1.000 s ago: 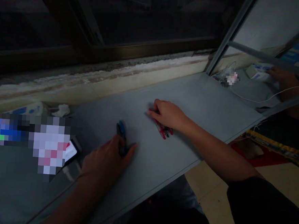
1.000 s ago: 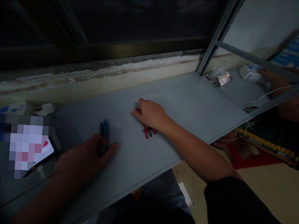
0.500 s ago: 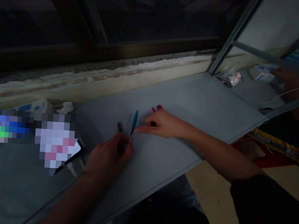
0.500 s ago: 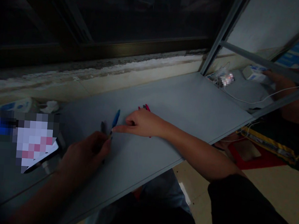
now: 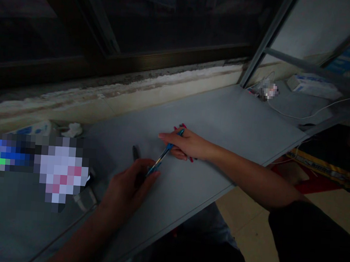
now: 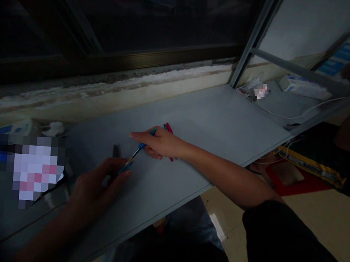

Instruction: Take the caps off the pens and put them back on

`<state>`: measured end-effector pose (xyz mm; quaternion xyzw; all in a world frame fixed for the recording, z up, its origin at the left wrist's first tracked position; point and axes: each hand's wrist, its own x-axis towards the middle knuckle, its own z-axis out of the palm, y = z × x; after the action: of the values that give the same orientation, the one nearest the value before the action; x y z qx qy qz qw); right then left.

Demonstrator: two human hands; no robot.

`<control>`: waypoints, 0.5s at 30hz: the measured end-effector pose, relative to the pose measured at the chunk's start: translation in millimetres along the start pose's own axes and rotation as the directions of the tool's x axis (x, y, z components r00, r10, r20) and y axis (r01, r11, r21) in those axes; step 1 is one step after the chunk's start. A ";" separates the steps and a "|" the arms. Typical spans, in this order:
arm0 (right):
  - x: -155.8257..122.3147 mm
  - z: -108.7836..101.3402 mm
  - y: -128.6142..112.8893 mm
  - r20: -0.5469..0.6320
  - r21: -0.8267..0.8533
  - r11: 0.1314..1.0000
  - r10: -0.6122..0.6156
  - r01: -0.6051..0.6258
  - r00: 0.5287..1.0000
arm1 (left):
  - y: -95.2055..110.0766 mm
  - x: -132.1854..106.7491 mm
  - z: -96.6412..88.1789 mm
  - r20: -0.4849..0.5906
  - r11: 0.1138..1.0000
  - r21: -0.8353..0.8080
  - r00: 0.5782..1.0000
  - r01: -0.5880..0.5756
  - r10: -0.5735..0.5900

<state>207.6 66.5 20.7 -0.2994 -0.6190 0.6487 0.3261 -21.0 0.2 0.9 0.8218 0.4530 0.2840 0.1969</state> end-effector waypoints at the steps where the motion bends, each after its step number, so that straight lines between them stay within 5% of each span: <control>1: 0.2 0.0 0.7 0.006 0.025 1.000 -0.004 0.003 1.000 | 0.5 0.5 -0.1 -0.007 1.000 0.012 1.000 0.011 -0.011; 4: -2.0 -1.2 0.7 0.060 0.052 0.998 -0.027 0.023 0.998 | 3.2 1.7 -0.6 0.008 0.999 0.010 0.999 0.040 -0.040; 9: -9.2 -8.2 -7.2 0.162 -0.140 0.976 -0.142 0.166 0.976 | 3.2 1.7 -2.0 0.156 0.987 -0.135 0.985 0.093 -0.072; 15: -9.8 -16.6 -22.9 0.192 -0.221 0.953 -0.164 0.205 0.968 | -3.2 2.1 -6.6 0.122 0.974 -0.137 0.978 0.183 -0.167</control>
<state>227.9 69.3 42.5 -0.2201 -0.7438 0.5593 0.2925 -26.4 4.1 4.7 0.7762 0.4901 0.2526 0.3058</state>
